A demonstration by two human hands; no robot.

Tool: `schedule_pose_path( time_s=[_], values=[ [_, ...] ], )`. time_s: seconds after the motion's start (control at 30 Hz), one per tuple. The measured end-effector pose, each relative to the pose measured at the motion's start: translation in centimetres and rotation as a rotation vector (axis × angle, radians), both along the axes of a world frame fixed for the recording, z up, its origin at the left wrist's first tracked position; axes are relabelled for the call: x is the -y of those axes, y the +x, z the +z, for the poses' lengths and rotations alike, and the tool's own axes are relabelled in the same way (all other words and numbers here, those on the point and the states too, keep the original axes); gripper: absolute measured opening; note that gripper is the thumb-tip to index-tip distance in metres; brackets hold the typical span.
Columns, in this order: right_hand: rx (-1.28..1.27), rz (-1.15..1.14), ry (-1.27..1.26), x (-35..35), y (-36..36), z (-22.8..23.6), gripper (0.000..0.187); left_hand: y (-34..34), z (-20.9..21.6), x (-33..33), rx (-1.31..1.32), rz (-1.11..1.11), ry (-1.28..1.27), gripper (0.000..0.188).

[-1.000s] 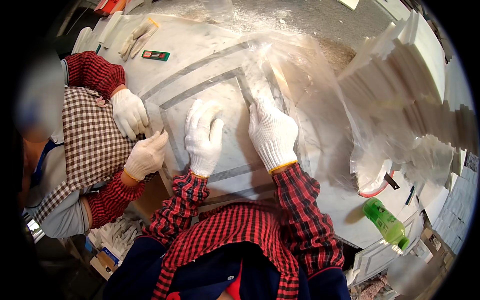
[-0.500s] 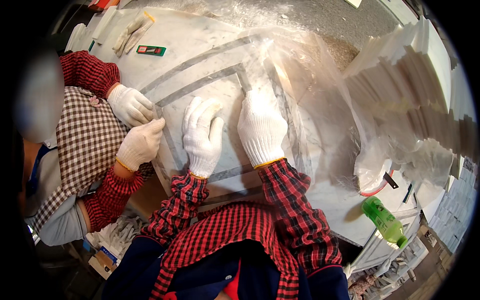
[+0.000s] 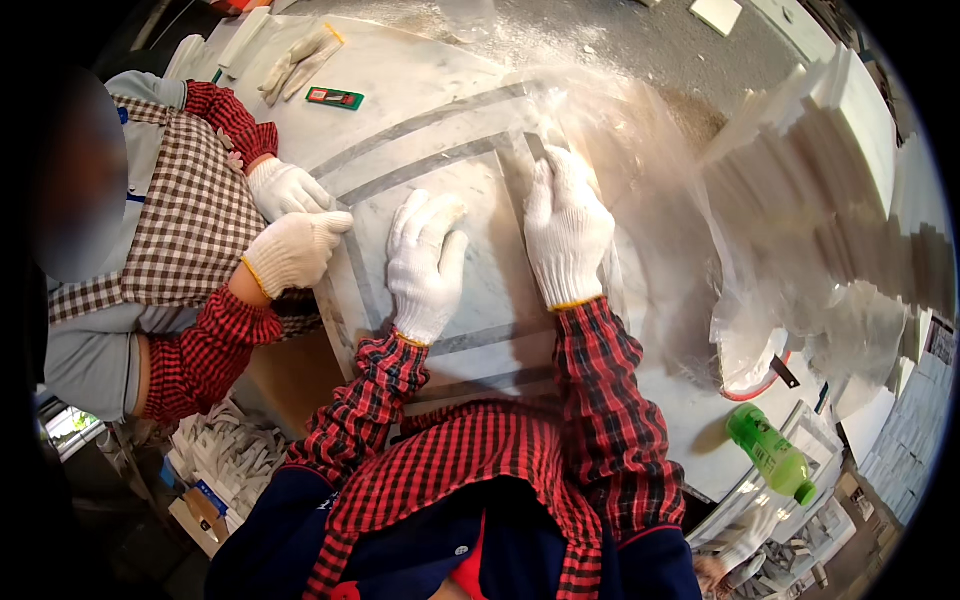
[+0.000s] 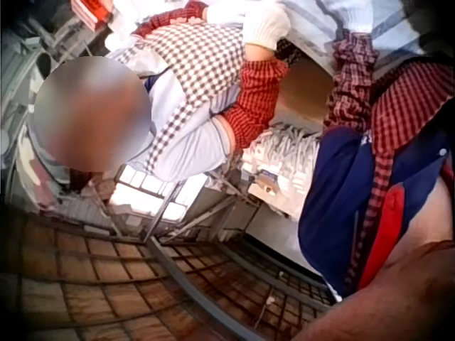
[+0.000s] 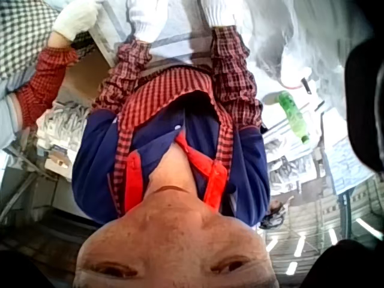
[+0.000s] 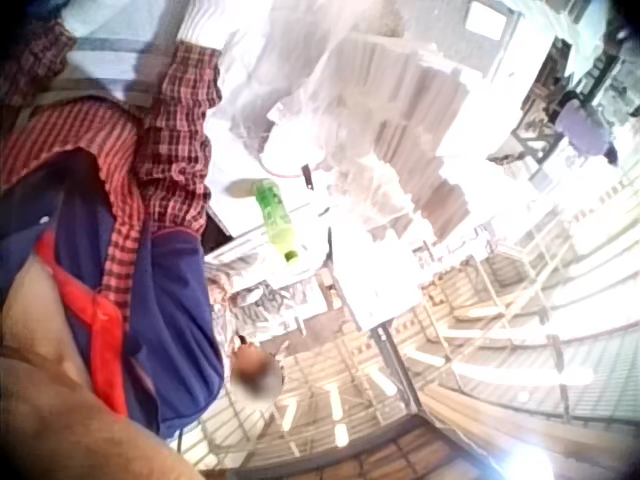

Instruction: The person scrapes a white stone slab with a metal tool, removing residue from the surface. They periodically pour water from a plastic bottle onto the slab to assist in the cleaning process.

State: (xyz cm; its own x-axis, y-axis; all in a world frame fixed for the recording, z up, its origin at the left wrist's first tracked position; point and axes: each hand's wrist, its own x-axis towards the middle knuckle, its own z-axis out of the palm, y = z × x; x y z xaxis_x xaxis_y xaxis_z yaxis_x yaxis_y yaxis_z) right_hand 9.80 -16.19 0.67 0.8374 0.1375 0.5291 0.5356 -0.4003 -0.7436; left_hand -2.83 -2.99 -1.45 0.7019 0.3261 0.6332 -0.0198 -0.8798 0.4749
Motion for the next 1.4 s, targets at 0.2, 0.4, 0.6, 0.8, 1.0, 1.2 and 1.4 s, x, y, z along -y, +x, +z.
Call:
schedule_pose_path(
  time_s=[0.2,0.4,0.6,0.8,1.0,1.2,1.4],
  values=[
    [-0.185,0.03,0.099,2.4,-1.8,-1.9,0.022,0.9,1.3,1.3,-0.037,-0.509,0.062,0.037],
    [-0.414,0.078,0.309,3.1,-2.3,-1.6,0.023,5.1,1.5,-2.0,-0.05,-0.321,0.185,0.043],
    [-0.329,0.084,0.304,4.0,-1.8,-2.0,0.023,7.0,6.9,-1.2,0.044,-0.029,-0.372,0.057],
    [-0.482,0.138,0.316,4.6,-2.1,-1.2,0.024,13.6,6.3,-3.8,0.32,-0.13,-0.909,0.072],
    [-0.499,0.139,0.29,4.7,-2.4,-0.8,0.025,21.4,6.7,-8.4,0.144,-0.14,-0.762,0.082],
    [-0.454,0.117,0.295,4.5,-2.2,-1.7,0.025,24.9,7.3,-12.3,-0.098,-0.142,-0.659,0.092],
    [-0.357,0.076,0.237,4.2,-2.0,-2.7,0.025,24.9,8.7,-12.9,-0.001,-0.227,-0.646,0.077]
  ],
)
